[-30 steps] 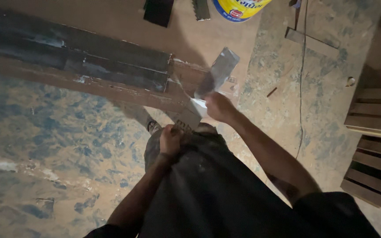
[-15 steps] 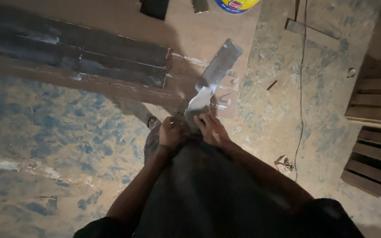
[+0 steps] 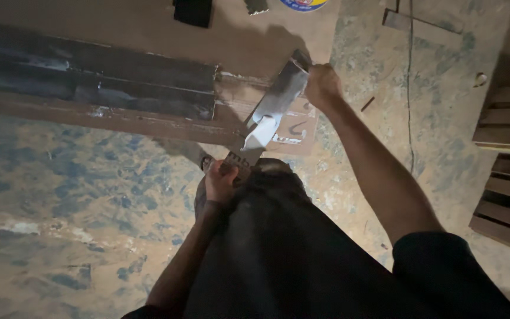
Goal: The person applies a white paste to long, dark rectangular strips using a small white card. The person repeatedly scoops the paste and spreads it along the length of each strip, then scrapes excess paste back onto the card. The strips are handled one at a time and placed on a cardboard surface.
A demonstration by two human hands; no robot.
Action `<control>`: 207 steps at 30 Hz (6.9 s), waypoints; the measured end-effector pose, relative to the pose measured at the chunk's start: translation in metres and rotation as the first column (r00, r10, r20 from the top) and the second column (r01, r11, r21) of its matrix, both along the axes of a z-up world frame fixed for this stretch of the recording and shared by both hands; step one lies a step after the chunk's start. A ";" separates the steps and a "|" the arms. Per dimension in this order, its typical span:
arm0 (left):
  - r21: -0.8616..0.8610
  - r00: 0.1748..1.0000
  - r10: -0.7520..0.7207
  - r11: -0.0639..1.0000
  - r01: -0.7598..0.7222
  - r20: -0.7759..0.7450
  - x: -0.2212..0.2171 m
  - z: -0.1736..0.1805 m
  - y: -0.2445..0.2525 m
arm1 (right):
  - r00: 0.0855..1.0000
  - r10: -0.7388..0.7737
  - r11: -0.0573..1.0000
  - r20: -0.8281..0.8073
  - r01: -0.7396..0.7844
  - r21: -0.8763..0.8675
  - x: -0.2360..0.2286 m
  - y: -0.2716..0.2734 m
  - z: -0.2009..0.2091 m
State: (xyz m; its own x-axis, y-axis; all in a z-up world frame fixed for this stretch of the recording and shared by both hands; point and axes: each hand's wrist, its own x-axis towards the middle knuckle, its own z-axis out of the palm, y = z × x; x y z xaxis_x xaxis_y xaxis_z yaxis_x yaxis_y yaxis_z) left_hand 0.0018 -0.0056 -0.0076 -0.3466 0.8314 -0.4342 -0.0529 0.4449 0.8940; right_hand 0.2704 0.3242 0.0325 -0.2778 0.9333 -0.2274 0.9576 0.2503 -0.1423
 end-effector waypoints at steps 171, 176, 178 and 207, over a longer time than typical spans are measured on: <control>-0.184 0.994 -0.020 0.983 -0.001 -0.110 -0.009 0.068 -0.009 | 0.969 0.213 0.974 -0.126 -0.201 0.102 -0.011 -0.028 -0.012; -0.127 0.979 -0.111 0.988 0.090 -0.170 -0.012 0.060 -0.015 | 0.978 -0.029 0.998 -0.208 0.018 -0.054 -0.012 0.007 -0.009; -0.131 0.996 -0.048 0.991 0.038 -0.076 -0.010 0.054 -0.014 | 0.980 -0.035 0.998 -0.194 0.024 -0.059 -0.014 0.024 -0.006; -0.126 1.000 -0.011 0.992 0.012 0.006 -0.011 0.054 -0.011 | 0.910 -0.205 0.979 -0.360 0.194 -0.068 -0.019 -0.015 0.012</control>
